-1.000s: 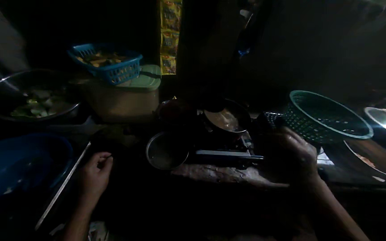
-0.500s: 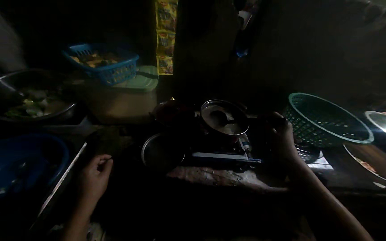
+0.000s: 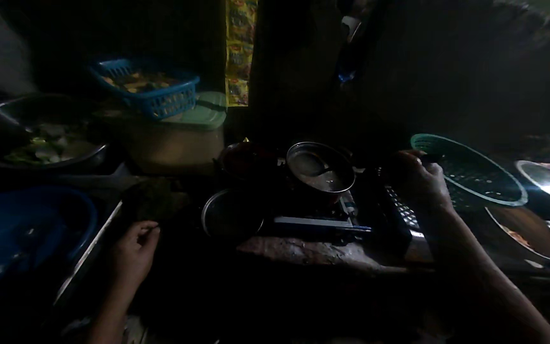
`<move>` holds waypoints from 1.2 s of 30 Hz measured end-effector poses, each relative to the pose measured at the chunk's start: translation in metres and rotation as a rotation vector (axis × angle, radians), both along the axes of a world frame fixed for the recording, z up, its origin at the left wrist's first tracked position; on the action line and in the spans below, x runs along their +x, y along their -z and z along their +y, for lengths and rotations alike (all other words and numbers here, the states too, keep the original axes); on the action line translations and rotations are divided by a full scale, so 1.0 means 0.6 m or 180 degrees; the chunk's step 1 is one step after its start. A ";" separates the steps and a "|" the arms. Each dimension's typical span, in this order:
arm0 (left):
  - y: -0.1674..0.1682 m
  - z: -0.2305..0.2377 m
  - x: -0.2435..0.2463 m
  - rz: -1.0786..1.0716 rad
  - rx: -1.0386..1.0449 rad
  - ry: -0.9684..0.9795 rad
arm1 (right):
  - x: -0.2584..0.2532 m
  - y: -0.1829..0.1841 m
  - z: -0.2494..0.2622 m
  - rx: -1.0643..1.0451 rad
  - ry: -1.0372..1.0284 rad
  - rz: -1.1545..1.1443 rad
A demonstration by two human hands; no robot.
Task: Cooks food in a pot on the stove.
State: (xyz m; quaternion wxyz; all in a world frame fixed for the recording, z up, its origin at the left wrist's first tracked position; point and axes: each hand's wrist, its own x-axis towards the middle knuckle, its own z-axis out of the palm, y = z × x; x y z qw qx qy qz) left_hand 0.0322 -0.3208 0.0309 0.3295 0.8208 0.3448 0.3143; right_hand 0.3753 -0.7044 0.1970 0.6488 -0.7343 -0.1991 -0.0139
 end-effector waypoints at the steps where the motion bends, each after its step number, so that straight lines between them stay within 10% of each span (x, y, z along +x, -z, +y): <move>1: -0.001 0.000 0.001 0.0023 -0.0035 0.0029 | -0.005 -0.008 0.002 0.0031 -0.0010 -0.0019; 12: -0.007 0.010 -0.003 -0.0052 0.0006 0.0097 | -0.060 -0.057 0.042 0.0071 -0.0345 -0.0122; 23: -0.019 0.014 -0.010 0.0230 -0.0106 0.0089 | -0.156 0.079 0.110 -0.0005 -0.0762 0.0300; 33: -0.018 0.011 0.010 0.0179 -0.0075 0.0259 | -0.232 0.107 0.112 -0.1412 -0.1989 -0.2997; 36: -0.025 0.006 0.013 0.0181 -0.0072 0.0228 | -0.244 0.063 0.097 -0.1348 -0.1895 -0.2980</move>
